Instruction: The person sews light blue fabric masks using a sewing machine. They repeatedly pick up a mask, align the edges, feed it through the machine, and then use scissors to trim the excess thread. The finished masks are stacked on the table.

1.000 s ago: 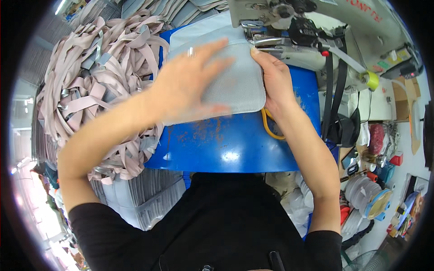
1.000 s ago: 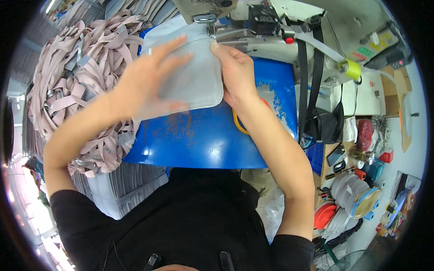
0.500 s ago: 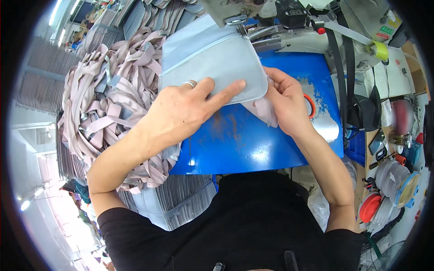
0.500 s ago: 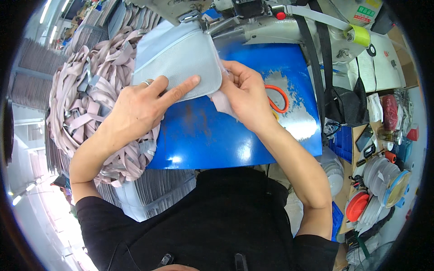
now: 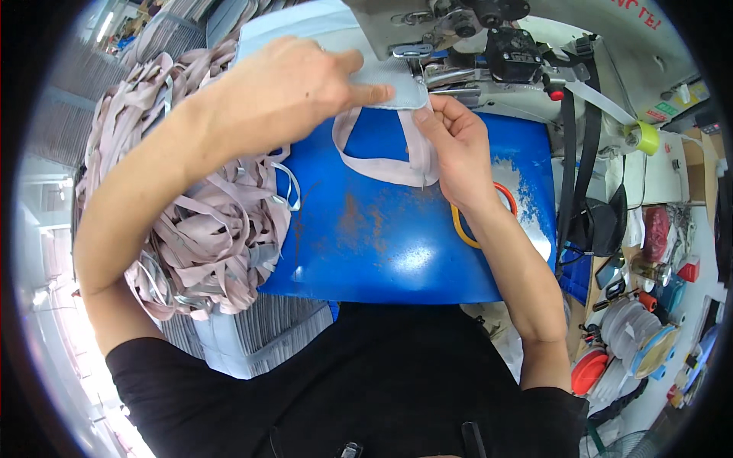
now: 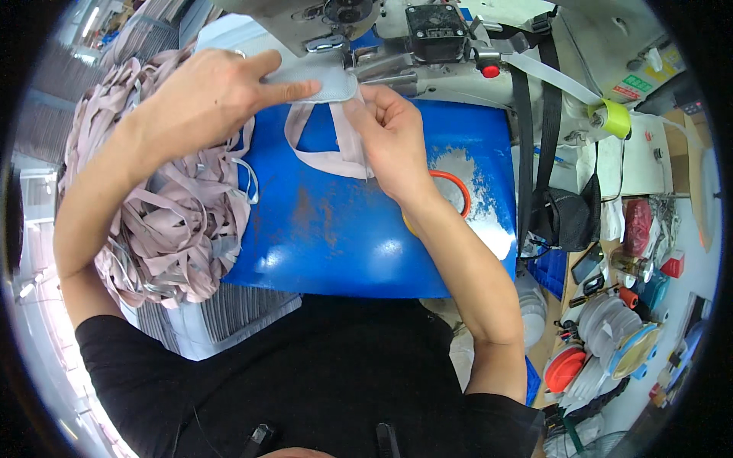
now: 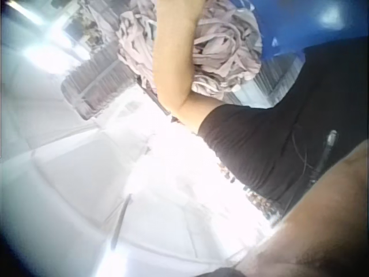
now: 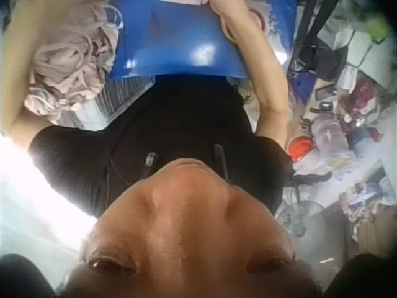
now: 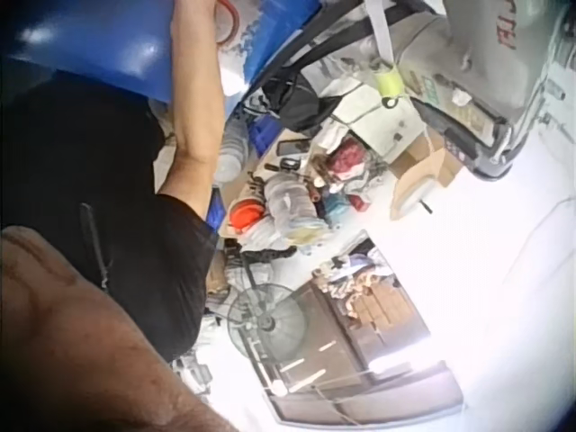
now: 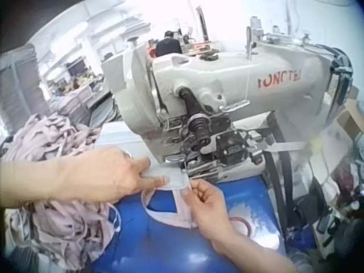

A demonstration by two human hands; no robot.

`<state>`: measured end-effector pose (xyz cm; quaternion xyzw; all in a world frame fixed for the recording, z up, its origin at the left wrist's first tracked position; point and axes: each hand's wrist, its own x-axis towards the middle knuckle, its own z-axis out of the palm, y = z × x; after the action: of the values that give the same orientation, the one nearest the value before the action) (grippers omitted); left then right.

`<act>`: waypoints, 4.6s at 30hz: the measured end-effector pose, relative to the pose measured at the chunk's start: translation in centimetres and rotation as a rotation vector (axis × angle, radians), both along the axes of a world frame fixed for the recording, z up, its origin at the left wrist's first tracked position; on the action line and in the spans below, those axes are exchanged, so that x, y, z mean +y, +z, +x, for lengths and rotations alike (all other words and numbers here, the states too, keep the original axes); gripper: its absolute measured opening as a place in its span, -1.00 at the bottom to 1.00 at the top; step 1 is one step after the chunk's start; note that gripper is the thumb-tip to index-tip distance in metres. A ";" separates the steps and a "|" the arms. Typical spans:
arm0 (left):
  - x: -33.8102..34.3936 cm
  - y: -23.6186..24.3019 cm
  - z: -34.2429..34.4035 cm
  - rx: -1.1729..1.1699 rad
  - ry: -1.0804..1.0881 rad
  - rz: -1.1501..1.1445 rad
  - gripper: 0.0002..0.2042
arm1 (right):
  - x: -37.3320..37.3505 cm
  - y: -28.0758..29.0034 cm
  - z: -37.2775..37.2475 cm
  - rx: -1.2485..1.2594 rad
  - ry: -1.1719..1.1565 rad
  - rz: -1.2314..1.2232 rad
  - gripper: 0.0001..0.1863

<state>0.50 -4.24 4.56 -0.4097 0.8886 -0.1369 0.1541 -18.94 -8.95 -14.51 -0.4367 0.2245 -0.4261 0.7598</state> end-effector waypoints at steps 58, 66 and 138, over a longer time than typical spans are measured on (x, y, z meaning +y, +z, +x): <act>11.8 -5.2 -5.4 0.157 0.124 -0.104 -0.30 | 9.8 2.7 -7.5 0.098 0.099 0.053 -0.63; 8.1 -2.6 -3.9 0.045 0.099 -0.042 -0.26 | 6.6 2.1 -4.7 0.001 0.085 0.068 -0.65; 6.3 -3.8 -3.1 0.134 0.155 -0.046 -0.20 | 3.1 -0.4 -2.6 -0.077 0.070 0.031 -0.59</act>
<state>-2.64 2.06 0.79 -0.4887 0.8593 -0.1172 0.0951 -21.58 -5.80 -14.90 -0.4160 0.1862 -0.4120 0.7890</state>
